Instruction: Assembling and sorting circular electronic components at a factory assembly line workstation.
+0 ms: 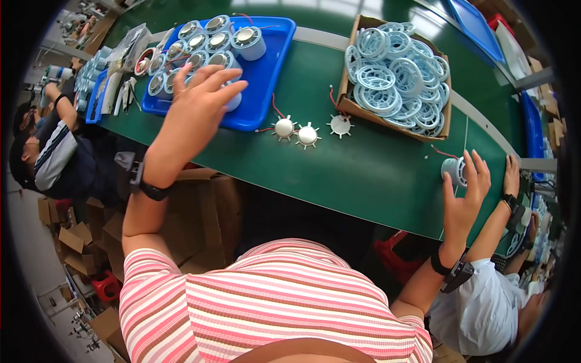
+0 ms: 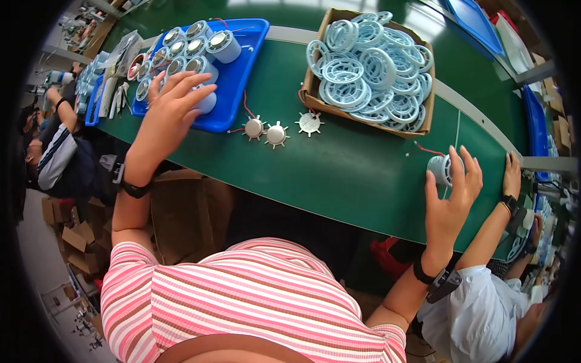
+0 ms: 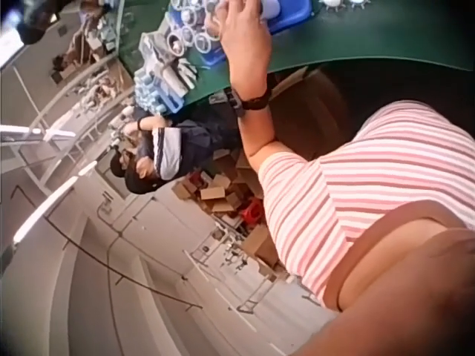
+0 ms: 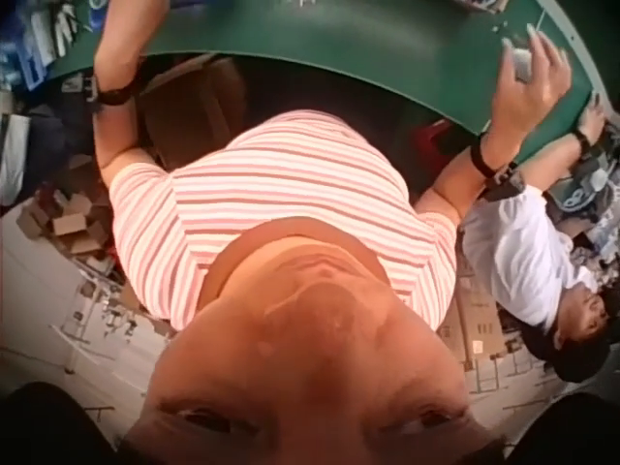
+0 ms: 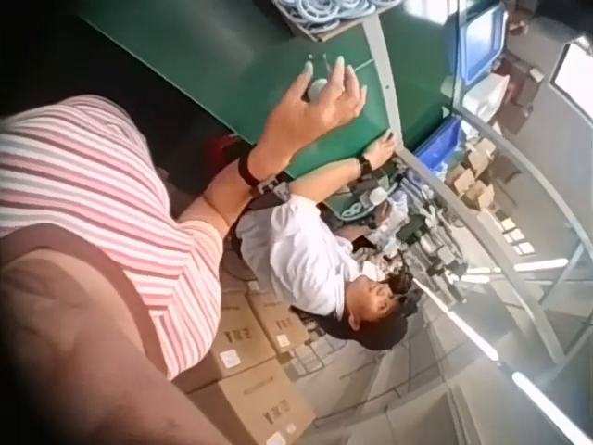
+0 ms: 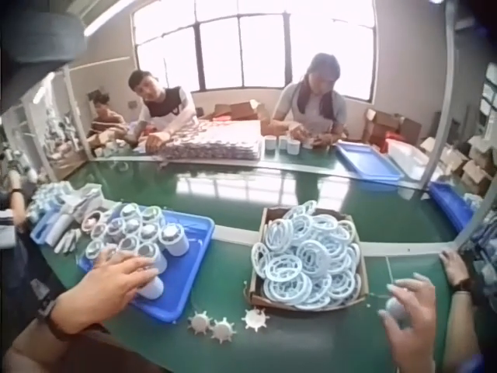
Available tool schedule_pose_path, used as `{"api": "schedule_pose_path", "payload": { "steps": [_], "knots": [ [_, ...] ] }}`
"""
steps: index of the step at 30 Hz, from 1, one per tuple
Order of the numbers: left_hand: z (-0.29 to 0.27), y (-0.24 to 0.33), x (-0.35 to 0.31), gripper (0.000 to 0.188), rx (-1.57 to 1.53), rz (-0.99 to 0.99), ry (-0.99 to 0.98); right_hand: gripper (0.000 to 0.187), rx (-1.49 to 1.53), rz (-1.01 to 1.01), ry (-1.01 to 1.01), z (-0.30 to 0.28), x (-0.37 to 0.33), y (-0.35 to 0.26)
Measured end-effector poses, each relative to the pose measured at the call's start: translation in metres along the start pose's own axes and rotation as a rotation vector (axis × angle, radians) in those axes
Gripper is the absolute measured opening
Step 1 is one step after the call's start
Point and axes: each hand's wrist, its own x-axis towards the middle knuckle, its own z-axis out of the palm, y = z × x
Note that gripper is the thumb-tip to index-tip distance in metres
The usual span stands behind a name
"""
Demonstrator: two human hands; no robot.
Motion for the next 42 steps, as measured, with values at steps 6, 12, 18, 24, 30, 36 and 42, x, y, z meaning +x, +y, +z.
{"api": "schedule_pose_path", "payload": {
  "steps": [6, 12, 18, 24, 30, 36, 42],
  "knots": [
    [-0.005, -0.027, -0.001, 0.061, 0.055, -0.054, -0.268, 0.025, 0.206, -0.395, 0.024, 0.015, 0.078, -0.052],
    [-0.021, -0.033, 0.010, 0.060, -0.093, 0.069, -0.222, 0.017, 0.205, -0.616, -0.067, 0.060, 0.124, -0.080],
    [-0.029, 0.030, 0.021, 0.060, -0.446, 0.029, 0.015, 0.018, 0.296, -0.627, 0.065, 0.041, 0.134, -0.078],
    [0.000, 0.101, 0.020, 0.059, -0.704, 0.180, -0.235, 0.016, 0.359, -0.358, -0.451, -0.015, 0.059, -0.072],
    [0.030, 0.138, 0.025, 0.058, -0.759, 0.053, -0.213, 0.028, 0.319, -0.409, -0.412, 0.042, -0.005, -0.051],
    [0.037, 0.153, 0.014, 0.058, -0.916, -0.174, -0.297, 0.040, 0.323, -0.137, -0.148, 0.048, -0.051, -0.065],
    [0.054, 0.163, 0.012, 0.060, -0.921, -0.143, -0.197, 0.048, 0.376, -0.034, -0.127, 0.056, -0.056, -0.054]
  ]
}}
